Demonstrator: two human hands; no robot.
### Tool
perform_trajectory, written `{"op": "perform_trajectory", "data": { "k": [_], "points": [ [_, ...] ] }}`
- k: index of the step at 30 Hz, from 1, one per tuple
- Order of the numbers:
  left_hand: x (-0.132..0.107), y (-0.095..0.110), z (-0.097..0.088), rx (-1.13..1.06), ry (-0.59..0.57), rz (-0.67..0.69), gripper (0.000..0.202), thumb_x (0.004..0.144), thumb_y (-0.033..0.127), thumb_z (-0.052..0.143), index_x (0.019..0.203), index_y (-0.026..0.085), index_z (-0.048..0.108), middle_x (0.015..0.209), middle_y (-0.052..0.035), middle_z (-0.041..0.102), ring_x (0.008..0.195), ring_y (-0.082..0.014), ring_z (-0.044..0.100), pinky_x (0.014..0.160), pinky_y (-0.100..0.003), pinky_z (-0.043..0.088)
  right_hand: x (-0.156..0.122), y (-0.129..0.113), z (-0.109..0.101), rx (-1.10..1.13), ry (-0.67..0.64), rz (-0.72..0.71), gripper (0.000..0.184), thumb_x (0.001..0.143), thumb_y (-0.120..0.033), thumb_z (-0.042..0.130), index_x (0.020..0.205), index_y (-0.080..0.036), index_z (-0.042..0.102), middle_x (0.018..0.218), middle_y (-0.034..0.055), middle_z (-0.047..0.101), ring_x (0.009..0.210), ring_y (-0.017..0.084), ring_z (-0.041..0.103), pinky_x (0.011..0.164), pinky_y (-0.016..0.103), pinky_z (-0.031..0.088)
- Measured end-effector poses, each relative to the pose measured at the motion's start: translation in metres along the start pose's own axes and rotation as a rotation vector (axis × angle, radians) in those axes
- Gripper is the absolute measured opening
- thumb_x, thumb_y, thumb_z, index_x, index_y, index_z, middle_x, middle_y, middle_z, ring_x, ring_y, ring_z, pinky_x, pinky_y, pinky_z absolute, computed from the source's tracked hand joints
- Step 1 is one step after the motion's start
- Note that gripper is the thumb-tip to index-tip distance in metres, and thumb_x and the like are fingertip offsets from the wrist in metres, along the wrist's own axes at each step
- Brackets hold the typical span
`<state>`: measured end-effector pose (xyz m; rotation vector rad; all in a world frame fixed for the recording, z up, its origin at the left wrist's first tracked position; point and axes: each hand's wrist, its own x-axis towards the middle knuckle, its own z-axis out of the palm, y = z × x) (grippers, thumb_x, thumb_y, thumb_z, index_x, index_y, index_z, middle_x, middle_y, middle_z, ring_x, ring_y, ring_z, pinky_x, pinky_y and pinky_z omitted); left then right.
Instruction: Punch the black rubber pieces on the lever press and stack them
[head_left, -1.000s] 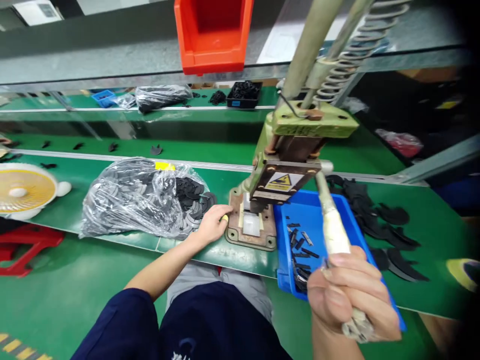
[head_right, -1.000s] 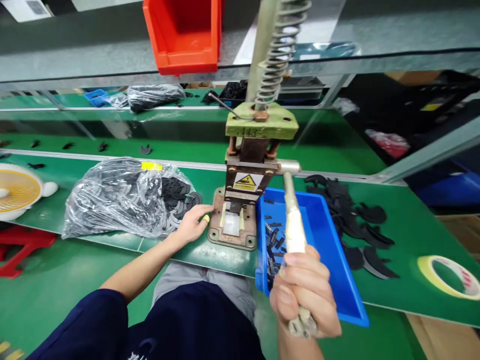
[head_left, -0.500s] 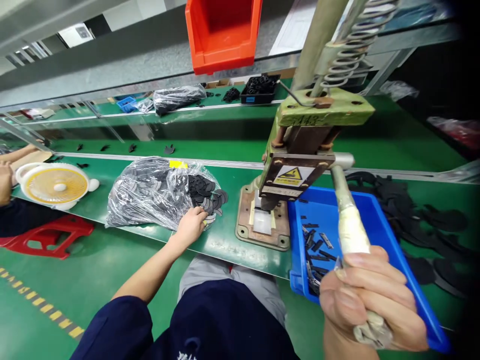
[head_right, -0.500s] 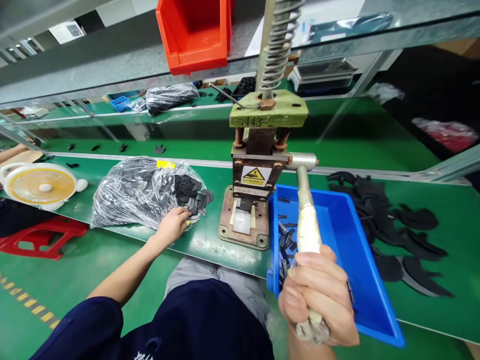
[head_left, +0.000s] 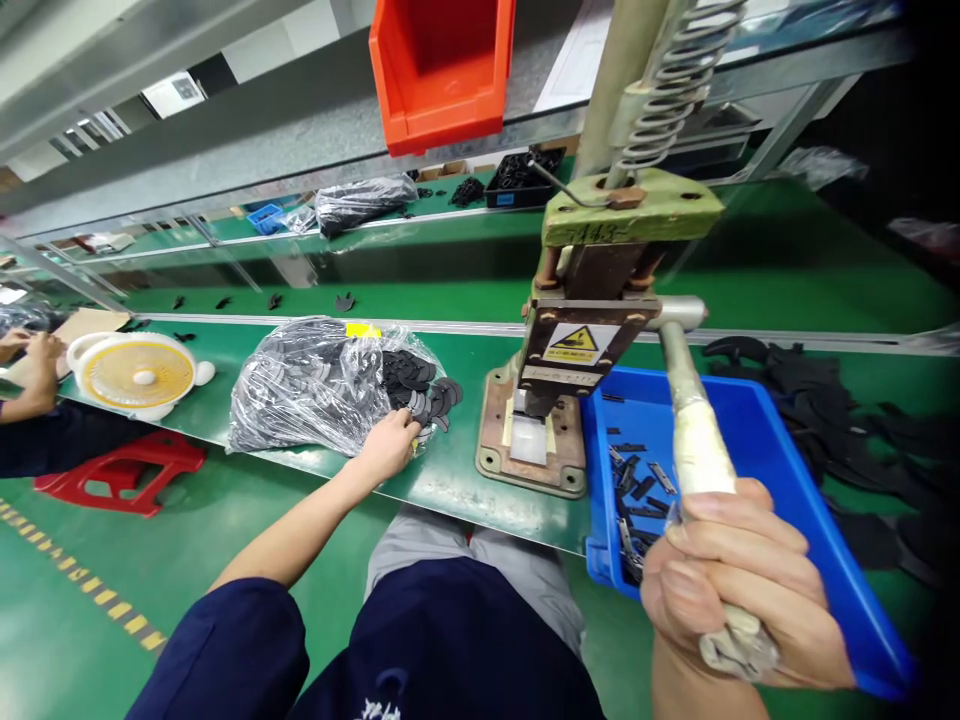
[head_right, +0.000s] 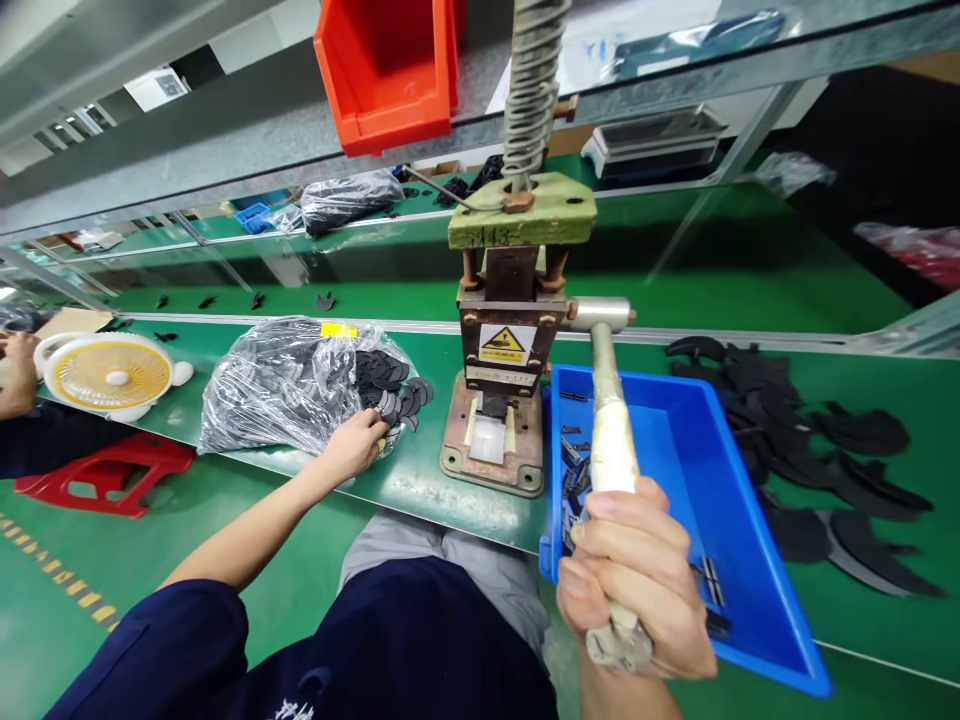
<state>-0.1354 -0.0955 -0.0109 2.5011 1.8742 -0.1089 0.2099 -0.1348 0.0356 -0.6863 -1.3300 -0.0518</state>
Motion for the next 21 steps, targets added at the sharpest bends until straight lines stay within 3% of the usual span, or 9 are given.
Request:
{"op": "perform_trajectory", "data": {
  "k": [5,10,16,21],
  "points": [
    [-0.0025,-0.0037,-0.0003,0.039,0.013,0.011,0.025,0.087,0.014,0.055,0.109,0.017,0.067,0.111,-0.013,0.057,0.096,-0.0264,0.054,0.088,-0.04,0.049,0.0023,0.0011,-0.0024,0.032,-0.025,-0.049,0.028,0.083,-0.027,0.068,0.063,-0.023,0.049,0.073,-0.0007,0.064,0.076,0.02,0.066,0.087,0.054,0.055],
    [-0.0021,-0.001,-0.0043,0.081,-0.032,-0.023,0.017,0.085,0.017,0.058,0.1,0.014,0.067,0.108,-0.0144,0.058,0.097,-0.0288,0.052,0.088,-0.042,0.048,0.0003,0.0034,-0.0014,0.041,0.01,-0.026,0.03,0.082,-0.027,0.07,0.06,-0.022,0.049,0.073,-0.0013,0.064,0.076,0.02,0.066,0.086,0.055,0.056],
    [-0.005,-0.0014,-0.0063,0.041,0.09,-0.014,0.016,0.086,0.019,0.06,0.101,0.016,0.065,0.115,-0.0138,0.059,0.106,-0.03,0.051,0.092,-0.044,0.044,-0.0033,0.0047,-0.0024,0.071,0.011,-0.035,0.028,0.08,-0.019,0.072,0.061,-0.02,0.051,0.076,-0.0013,0.067,0.077,0.02,0.067,0.087,0.056,0.056],
    [-0.006,-0.0087,-0.0035,-0.152,0.122,0.015,0.02,0.091,0.012,0.048,0.099,0.016,0.066,0.093,-0.0101,0.063,0.09,-0.0243,0.056,0.082,-0.037,0.047,-0.0043,0.0038,-0.001,0.078,0.028,-0.03,0.027,0.08,-0.02,0.072,0.062,-0.02,0.051,0.077,-0.0008,0.067,0.079,0.02,0.067,0.087,0.056,0.056]
  ]
}}
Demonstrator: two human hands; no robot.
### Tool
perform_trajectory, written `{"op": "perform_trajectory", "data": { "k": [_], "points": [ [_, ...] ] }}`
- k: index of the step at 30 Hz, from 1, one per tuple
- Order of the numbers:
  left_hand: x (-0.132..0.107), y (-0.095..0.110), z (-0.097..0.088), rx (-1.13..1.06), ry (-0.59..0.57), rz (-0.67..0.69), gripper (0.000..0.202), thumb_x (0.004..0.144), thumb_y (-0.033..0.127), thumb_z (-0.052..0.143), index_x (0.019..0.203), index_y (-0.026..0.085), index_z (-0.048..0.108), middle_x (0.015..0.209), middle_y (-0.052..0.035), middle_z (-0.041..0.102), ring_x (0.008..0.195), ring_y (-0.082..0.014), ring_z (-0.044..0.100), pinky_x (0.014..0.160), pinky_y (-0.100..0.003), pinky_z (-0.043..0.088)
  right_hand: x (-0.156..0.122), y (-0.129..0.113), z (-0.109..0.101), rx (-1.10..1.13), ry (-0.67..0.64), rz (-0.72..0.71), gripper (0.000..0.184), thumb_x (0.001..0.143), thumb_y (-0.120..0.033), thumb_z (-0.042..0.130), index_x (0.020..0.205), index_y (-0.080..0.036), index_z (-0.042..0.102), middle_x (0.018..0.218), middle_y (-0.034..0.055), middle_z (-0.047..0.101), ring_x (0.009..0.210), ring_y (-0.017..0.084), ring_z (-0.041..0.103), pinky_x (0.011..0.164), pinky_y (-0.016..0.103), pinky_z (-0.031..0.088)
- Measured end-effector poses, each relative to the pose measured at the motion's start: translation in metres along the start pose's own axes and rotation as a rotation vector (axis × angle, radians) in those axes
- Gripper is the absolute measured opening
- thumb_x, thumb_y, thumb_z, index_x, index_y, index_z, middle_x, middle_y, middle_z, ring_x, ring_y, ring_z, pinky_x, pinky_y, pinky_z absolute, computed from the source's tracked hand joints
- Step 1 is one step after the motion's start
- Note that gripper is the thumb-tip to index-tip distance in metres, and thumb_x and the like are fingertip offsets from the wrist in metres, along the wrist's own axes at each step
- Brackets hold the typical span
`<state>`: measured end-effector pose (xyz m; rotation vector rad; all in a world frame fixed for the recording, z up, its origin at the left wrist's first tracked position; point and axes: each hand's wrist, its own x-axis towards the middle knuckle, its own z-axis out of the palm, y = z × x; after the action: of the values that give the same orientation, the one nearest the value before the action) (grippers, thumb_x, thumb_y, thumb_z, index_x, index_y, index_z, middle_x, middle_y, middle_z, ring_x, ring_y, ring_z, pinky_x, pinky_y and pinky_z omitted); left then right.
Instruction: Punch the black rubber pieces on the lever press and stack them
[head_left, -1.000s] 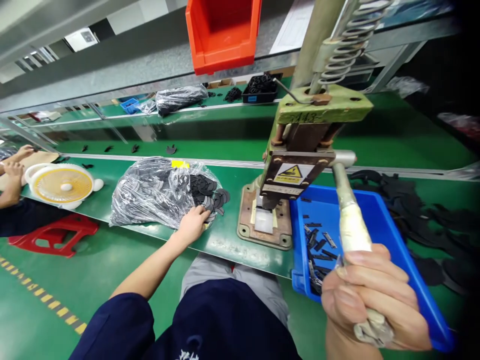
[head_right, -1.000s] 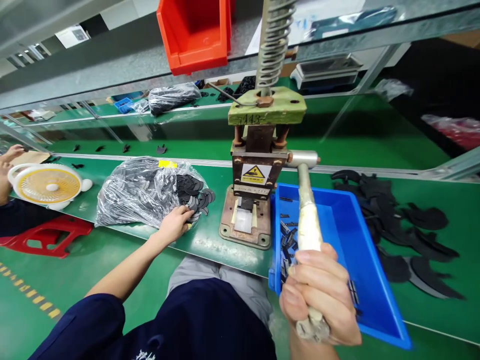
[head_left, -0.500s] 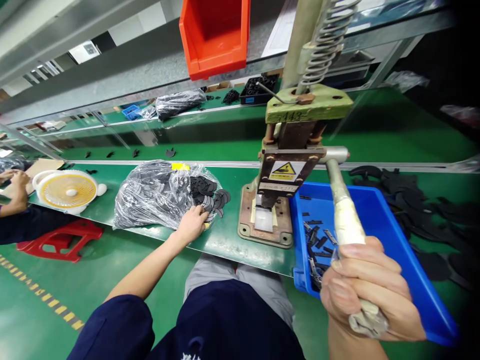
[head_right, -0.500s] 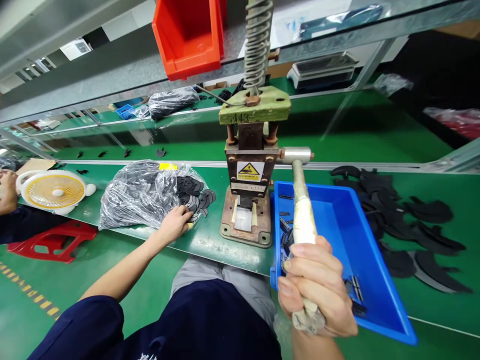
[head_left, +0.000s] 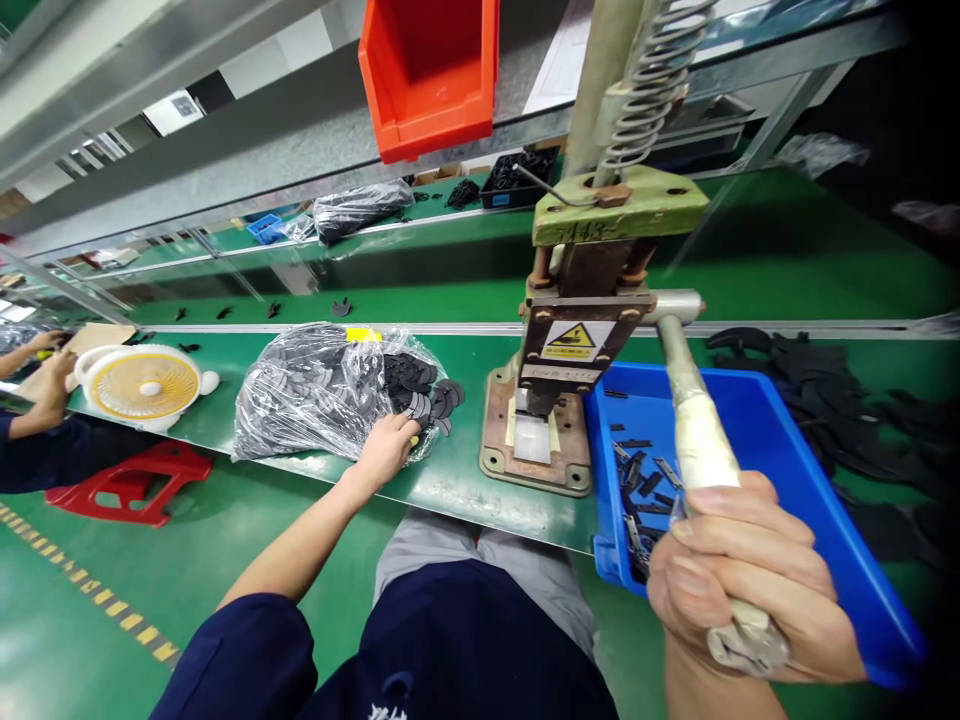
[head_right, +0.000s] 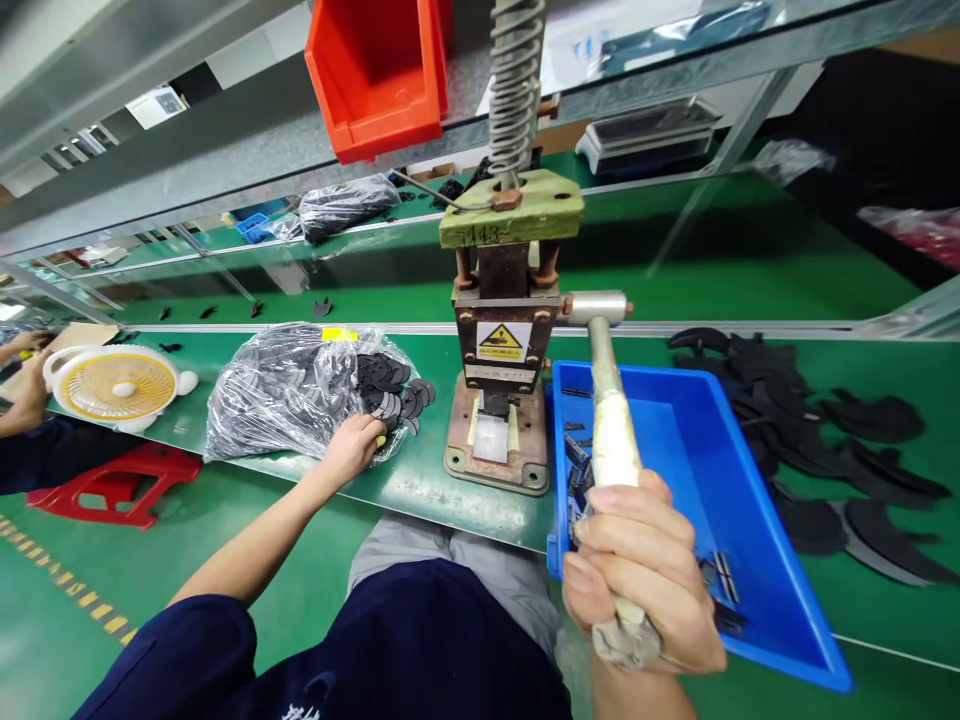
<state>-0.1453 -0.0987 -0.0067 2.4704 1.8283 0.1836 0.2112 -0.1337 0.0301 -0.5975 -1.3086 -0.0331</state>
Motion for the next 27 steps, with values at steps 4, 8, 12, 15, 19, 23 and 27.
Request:
{"op": "perform_trajectory", "data": {
  "k": [4,8,12,15,19,23,27],
  "points": [
    [0.002,-0.001,-0.002,-0.355,0.18,0.016,0.026,0.092,0.013,0.047,0.107,0.016,0.068,0.101,-0.0099,0.064,0.093,-0.02,0.06,0.083,-0.032,0.048,0.001,-0.001,0.001,-0.006,-0.003,0.02,0.026,0.08,-0.019,0.071,0.063,-0.022,0.052,0.077,-0.0014,0.068,0.077,0.021,0.067,0.088,0.057,0.056],
    [0.01,0.009,-0.009,-0.698,0.245,-0.14,0.032,0.082,0.019,0.065,0.114,0.02,0.069,0.093,-0.0037,0.067,0.084,-0.0157,0.062,0.079,-0.028,0.048,0.003,-0.002,0.002,-0.012,0.007,-0.001,0.025,0.079,-0.02,0.072,0.063,-0.022,0.053,0.076,-0.0014,0.068,0.077,0.02,0.067,0.09,0.056,0.055],
    [0.02,0.025,-0.014,-1.11,0.225,-0.43,0.05,0.062,0.021,0.084,0.109,0.017,0.066,0.084,-0.0005,0.069,0.068,-0.0117,0.06,0.063,-0.022,0.046,0.004,-0.005,0.002,-0.032,0.006,0.033,0.022,0.078,-0.016,0.069,0.064,-0.023,0.054,0.077,-0.0018,0.069,0.076,0.021,0.067,0.09,0.056,0.055],
    [0.027,0.036,-0.013,-1.394,0.196,-0.531,0.043,0.051,0.023,0.091,0.084,0.013,0.066,0.075,-0.0004,0.068,0.064,-0.0101,0.06,0.063,-0.021,0.045,0.005,-0.006,0.0,-0.037,0.001,0.032,0.021,0.073,-0.011,0.068,0.063,-0.023,0.055,0.075,-0.0022,0.069,0.075,0.022,0.067,0.088,0.056,0.056],
    [0.031,0.047,-0.006,-1.693,0.196,-0.569,0.045,0.047,0.023,0.095,0.083,0.012,0.07,0.076,-0.0003,0.069,0.065,-0.0086,0.061,0.065,-0.02,0.047,0.004,-0.006,-0.001,-0.046,-0.002,0.036,0.019,0.073,-0.009,0.067,0.065,-0.022,0.055,0.077,-0.0017,0.07,0.076,0.022,0.067,0.087,0.058,0.055],
    [0.031,0.058,0.0,-1.845,0.124,-0.541,0.047,0.053,0.026,0.096,0.091,0.012,0.073,0.079,-0.0018,0.07,0.068,-0.0103,0.065,0.075,-0.025,0.051,0.003,-0.006,-0.002,-0.055,-0.025,0.031,0.019,0.076,-0.012,0.069,0.068,-0.022,0.056,0.078,-0.0011,0.069,0.077,0.022,0.066,0.086,0.059,0.055],
    [0.03,0.067,0.005,-1.981,0.005,-0.461,0.049,0.069,0.032,0.089,0.111,0.016,0.069,0.114,-0.0112,0.07,0.106,-0.0266,0.07,0.1,-0.041,0.05,0.003,-0.007,-0.001,-0.054,-0.019,0.025,0.02,0.083,-0.018,0.067,0.068,-0.022,0.054,0.078,-0.0018,0.067,0.079,0.022,0.066,0.085,0.058,0.056]
  ]
}}
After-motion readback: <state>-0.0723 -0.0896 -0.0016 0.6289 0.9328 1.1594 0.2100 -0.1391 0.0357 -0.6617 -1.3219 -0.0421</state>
